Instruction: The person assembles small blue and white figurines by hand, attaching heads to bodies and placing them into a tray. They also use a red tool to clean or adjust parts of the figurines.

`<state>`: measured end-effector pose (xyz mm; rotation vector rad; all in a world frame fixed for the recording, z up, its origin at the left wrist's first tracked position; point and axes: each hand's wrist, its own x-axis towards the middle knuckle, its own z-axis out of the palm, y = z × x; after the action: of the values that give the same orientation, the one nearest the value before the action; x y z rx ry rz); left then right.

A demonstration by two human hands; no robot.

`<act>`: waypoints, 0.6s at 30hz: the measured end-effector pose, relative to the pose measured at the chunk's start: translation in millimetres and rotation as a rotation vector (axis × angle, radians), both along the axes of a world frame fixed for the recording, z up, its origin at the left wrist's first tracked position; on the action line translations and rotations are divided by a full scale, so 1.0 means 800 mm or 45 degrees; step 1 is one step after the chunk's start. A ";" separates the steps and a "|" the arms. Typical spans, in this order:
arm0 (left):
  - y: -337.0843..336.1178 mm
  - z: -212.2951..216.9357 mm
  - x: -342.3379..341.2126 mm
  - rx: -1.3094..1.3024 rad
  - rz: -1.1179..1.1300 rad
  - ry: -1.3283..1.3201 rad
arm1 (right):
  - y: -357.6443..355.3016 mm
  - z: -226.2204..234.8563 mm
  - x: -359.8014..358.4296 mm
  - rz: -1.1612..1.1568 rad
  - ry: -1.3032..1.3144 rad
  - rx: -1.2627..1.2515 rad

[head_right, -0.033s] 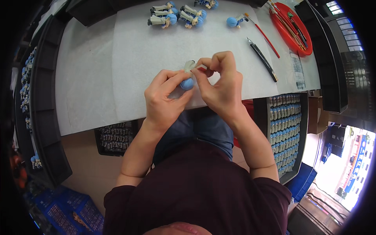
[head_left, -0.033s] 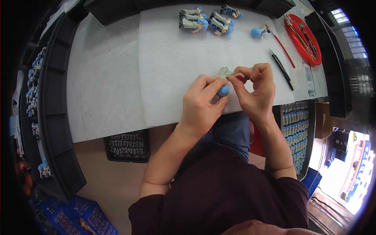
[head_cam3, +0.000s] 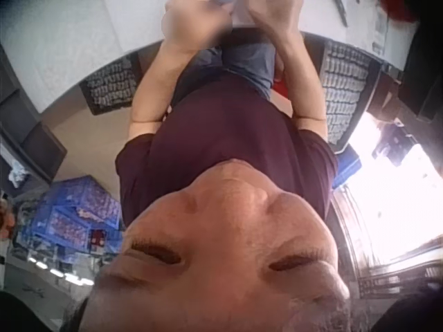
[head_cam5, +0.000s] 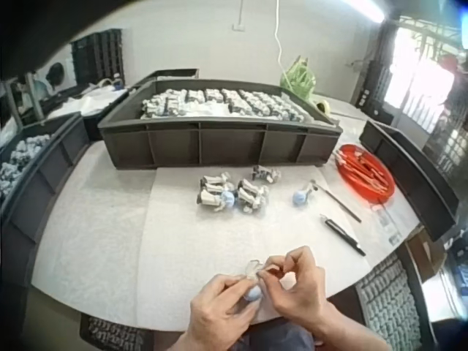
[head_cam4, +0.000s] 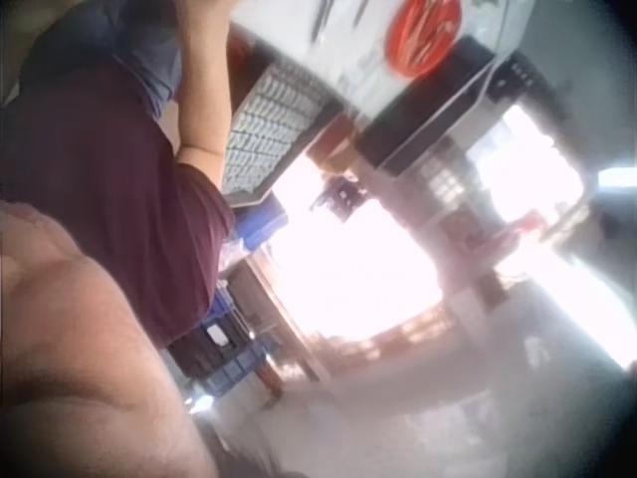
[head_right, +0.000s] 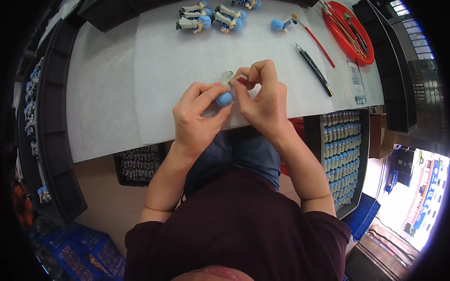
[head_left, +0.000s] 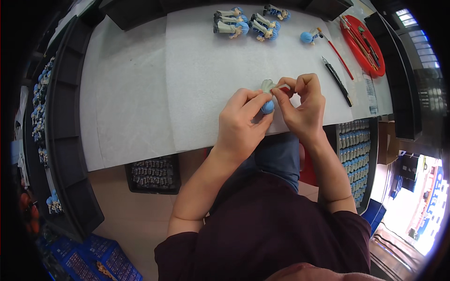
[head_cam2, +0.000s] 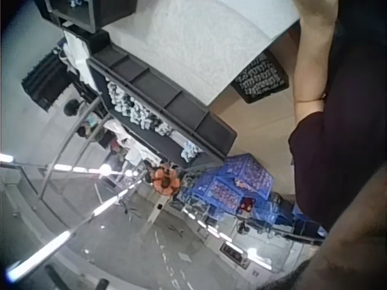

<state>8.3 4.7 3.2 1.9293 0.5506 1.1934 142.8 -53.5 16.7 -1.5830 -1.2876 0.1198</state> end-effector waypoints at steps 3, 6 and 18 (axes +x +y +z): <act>-0.004 0.001 -0.003 -0.104 -0.014 0.029 | 0.012 0.004 0.021 -0.151 -0.127 -0.008; -0.008 0.000 -0.008 -0.072 0.023 0.057 | 0.005 0.001 0.043 -0.196 -0.034 -0.018; -0.002 0.005 -0.008 -0.128 -0.087 -0.054 | -0.020 0.026 0.038 -0.042 0.121 -0.076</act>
<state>2.1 3.2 7.3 1.8196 0.5087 1.1387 172.9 -69.2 37.3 -1.6290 -1.1935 0.2117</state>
